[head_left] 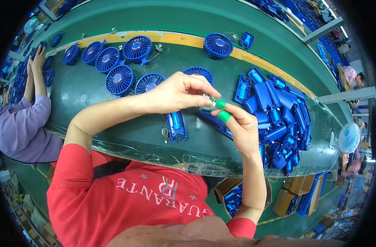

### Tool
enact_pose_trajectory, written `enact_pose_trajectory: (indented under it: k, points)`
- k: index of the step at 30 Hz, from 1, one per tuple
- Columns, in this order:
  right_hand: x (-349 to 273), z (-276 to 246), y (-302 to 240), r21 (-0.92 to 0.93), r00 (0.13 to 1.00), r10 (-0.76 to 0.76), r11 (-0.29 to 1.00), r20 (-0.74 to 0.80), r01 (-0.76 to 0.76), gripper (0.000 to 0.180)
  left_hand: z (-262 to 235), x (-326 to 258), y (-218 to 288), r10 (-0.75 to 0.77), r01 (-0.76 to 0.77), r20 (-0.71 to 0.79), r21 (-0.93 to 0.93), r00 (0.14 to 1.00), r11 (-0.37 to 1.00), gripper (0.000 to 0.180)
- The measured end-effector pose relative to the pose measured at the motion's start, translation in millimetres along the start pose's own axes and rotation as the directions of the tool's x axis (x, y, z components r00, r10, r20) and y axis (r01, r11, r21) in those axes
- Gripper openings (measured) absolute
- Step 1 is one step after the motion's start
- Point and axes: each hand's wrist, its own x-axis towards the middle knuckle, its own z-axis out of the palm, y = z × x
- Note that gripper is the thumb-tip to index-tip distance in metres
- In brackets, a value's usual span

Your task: The person assembles small blue portable fans on a green factory table. They pick up fan bodies and fan heads, insert a small circuit board into the body, and use a green-handled screwdriver to secure the components. The person repeats this process for multiple units, placing the finished fans on the table.

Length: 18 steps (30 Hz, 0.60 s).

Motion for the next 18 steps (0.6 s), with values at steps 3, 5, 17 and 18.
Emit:
enact_pose_trajectory:
  k: [3, 5, 17, 18]
  points:
    - [1, 4, -9, -0.493, 0.965, -0.262, 0.838, 0.013, 0.234, 0.022, -4, -5, -3, 0.005, -0.004, -0.015, 0.072, 1.000, 0.997, 0.022]
    - [-1, 9, -12, -0.669, 0.910, -0.407, 0.654, 0.084, 0.354, 0.021, -6, -10, -4, 0.040, -0.040, 0.003, 0.182, 0.999, 0.983, 0.022]
    - [-7, 21, 19, -0.567, 0.986, -0.165, 0.810, 0.025, 0.150, 0.034, -5, -19, -7, -0.048, 0.021, 0.101, 0.255, 0.994, 0.967, 0.022]
    - [-10, 21, 19, -0.563, 0.982, -0.184, 0.809, 0.036, 0.172, 0.035, -5, -20, -9, -0.041, 0.015, 0.097, 0.257, 0.994, 0.966, 0.022]
